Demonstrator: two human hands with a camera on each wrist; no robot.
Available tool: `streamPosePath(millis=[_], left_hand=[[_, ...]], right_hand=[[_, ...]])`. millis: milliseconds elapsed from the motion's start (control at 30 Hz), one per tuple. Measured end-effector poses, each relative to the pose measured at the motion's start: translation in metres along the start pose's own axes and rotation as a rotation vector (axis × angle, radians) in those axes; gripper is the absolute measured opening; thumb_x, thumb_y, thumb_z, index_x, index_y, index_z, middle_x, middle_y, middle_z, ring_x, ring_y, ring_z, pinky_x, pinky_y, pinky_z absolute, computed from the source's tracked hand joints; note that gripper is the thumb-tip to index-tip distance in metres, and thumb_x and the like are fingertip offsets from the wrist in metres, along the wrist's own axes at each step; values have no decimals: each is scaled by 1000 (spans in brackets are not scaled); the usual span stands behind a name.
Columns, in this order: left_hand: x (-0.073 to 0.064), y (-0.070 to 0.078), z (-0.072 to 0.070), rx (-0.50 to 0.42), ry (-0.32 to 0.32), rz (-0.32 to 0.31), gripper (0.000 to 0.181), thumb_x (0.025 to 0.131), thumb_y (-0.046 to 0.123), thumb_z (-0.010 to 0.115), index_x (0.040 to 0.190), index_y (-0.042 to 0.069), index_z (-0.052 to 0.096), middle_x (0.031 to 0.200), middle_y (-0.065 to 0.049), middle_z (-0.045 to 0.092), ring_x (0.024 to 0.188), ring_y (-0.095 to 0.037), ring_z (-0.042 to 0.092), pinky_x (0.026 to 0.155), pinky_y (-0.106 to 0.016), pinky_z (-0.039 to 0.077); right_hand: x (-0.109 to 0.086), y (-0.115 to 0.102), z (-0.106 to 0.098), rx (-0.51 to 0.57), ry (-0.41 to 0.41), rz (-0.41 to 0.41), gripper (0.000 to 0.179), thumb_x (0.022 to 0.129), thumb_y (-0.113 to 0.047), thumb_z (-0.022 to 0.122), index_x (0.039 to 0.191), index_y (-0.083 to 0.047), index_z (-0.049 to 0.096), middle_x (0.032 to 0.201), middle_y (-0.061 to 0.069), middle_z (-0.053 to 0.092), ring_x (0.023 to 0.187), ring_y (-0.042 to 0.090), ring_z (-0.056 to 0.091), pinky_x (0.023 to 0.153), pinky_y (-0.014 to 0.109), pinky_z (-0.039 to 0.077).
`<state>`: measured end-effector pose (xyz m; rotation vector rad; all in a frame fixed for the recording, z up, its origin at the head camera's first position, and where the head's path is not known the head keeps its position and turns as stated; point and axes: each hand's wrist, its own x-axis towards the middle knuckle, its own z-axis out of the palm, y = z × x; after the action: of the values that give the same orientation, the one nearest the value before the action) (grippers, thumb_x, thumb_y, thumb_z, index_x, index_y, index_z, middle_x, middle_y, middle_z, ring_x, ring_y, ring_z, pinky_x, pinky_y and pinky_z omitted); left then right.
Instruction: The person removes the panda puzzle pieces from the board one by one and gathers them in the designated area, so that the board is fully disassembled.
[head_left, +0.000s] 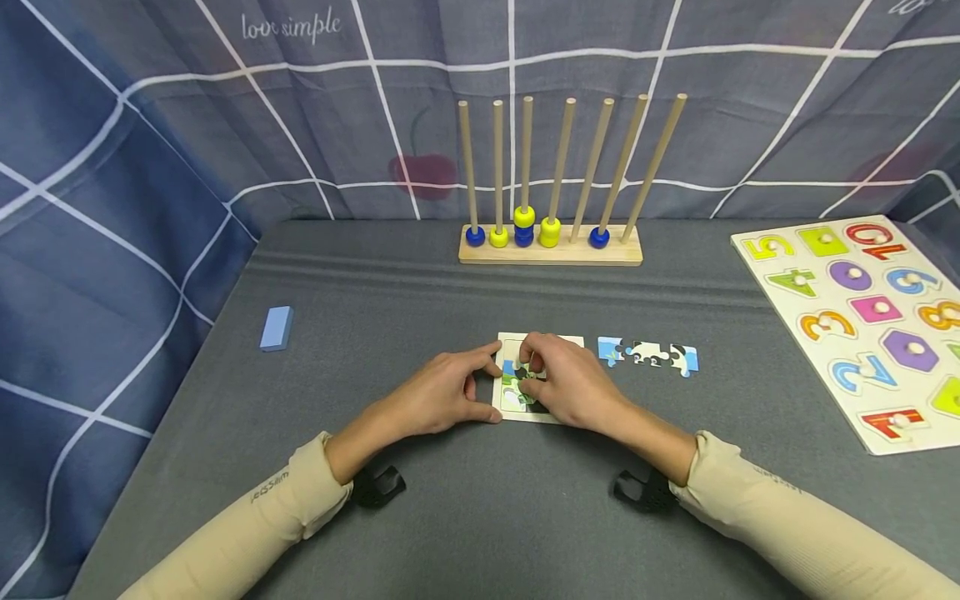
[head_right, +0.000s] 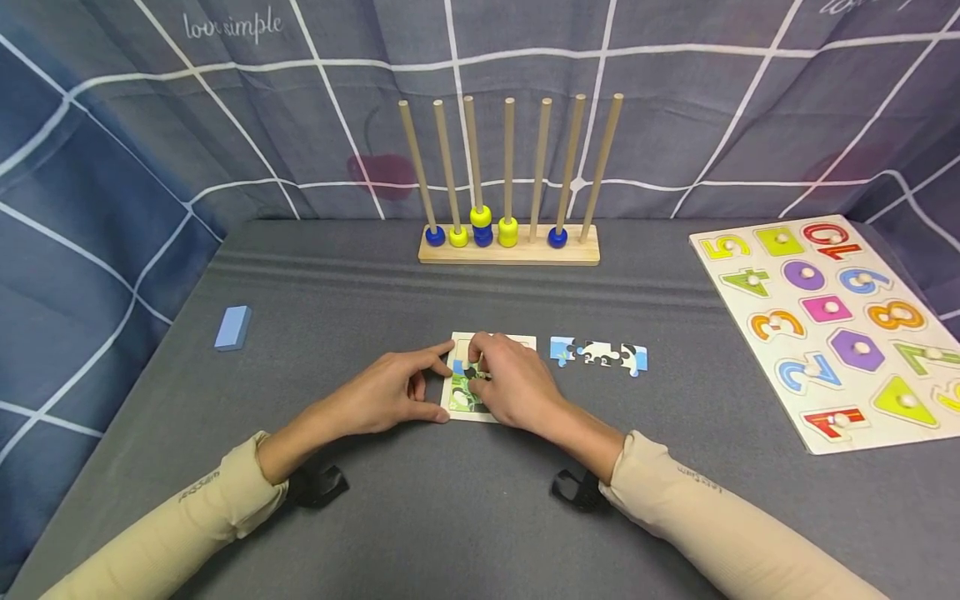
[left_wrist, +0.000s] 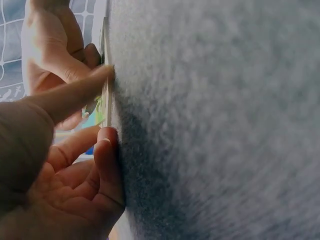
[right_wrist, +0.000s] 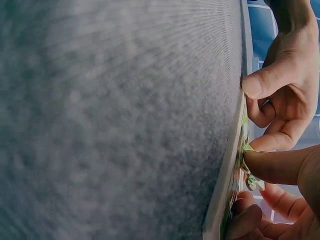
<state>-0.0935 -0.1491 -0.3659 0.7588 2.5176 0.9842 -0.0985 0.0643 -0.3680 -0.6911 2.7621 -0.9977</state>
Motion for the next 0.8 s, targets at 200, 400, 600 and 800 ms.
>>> streamPosePath(millis=[200, 400, 600, 800], left_hand=[[0, 2, 1, 26, 35, -13, 30, 89, 25, 76, 112, 8, 68, 150, -10, 45, 54, -4, 48, 53, -23, 41], [1, 3, 5, 51, 85, -22, 26, 87, 20, 78, 108, 8, 69, 148, -12, 47, 55, -4, 47, 53, -23, 41], [2, 5, 8, 69, 122, -11, 23, 87, 24, 78, 103, 9, 70, 144, -13, 51, 53, -4, 45, 53, -23, 41], [3, 7, 9, 81, 150, -14, 22, 85, 22, 79, 100, 9, 69, 142, -14, 53, 54, -3, 45, 55, -23, 41]], right_hand=[[0, 0, 0, 10, -4, 2, 21, 81, -9, 77, 93, -12, 61, 82, -2, 56, 68, 14, 50, 64, 36, 41], [-1, 1, 0, 22, 5, -8, 21, 81, -8, 77, 93, -12, 61, 83, -2, 57, 69, 14, 51, 66, 37, 42], [-2, 4, 0, 46, 15, -44, 22, 80, -4, 77, 91, -13, 60, 80, -2, 57, 68, 13, 51, 64, 36, 42], [-3, 6, -1, 92, 6, -53, 19, 84, -1, 71, 93, -13, 61, 77, -6, 59, 68, 10, 53, 65, 34, 43]])
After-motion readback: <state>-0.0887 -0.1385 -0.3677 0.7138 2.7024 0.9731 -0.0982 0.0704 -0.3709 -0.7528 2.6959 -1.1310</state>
